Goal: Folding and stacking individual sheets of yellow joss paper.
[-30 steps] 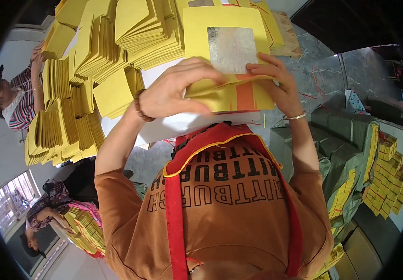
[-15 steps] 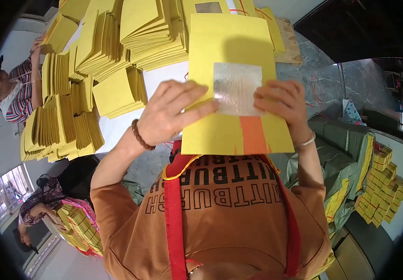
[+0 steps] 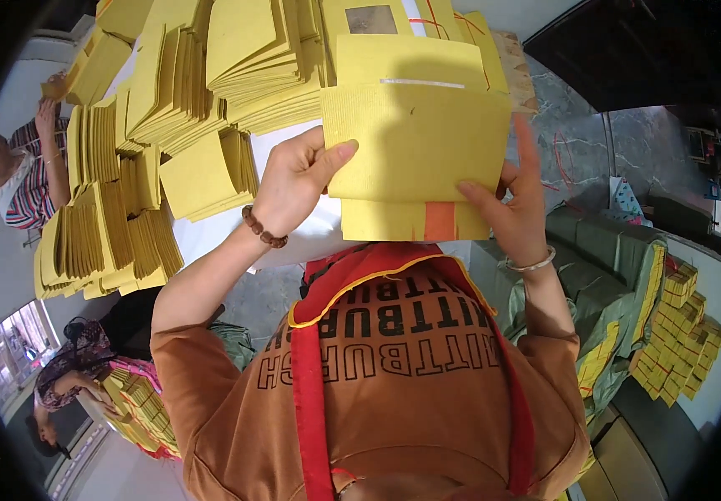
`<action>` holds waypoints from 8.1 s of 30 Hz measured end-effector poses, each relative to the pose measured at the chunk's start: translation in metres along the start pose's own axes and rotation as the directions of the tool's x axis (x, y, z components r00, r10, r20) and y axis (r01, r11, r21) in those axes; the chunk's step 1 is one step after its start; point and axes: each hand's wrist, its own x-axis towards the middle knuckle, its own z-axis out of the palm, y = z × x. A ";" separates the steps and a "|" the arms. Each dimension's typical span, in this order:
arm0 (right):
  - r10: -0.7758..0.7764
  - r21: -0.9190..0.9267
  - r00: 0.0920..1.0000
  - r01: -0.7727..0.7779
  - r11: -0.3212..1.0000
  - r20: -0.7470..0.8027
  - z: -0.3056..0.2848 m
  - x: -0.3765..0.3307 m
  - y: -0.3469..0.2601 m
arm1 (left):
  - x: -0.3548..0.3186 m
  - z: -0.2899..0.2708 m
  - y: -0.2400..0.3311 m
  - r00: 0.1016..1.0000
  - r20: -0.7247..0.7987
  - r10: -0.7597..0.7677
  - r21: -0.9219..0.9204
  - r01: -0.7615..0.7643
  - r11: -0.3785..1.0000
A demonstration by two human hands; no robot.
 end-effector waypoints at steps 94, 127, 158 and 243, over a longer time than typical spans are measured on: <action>-0.341 -0.496 0.912 0.410 0.766 0.227 0.002 0.008 0.018 | -0.076 -0.159 -0.158 0.747 -0.151 0.647 0.985 0.058 0.163; -0.373 -0.532 0.906 0.420 0.735 0.200 0.003 0.005 0.017 | -0.032 -0.124 -0.097 0.877 -0.347 0.334 0.663 -0.023 0.748; -0.271 -0.242 0.872 0.389 0.889 0.408 -0.022 0.018 0.012 | -0.009 0.027 0.035 0.734 0.408 0.543 0.428 -0.679 0.597; -0.012 -0.197 0.994 -0.010 0.980 -0.108 0.006 0.026 0.012 | 0.004 0.005 0.044 0.702 -0.010 0.712 0.784 -0.436 0.442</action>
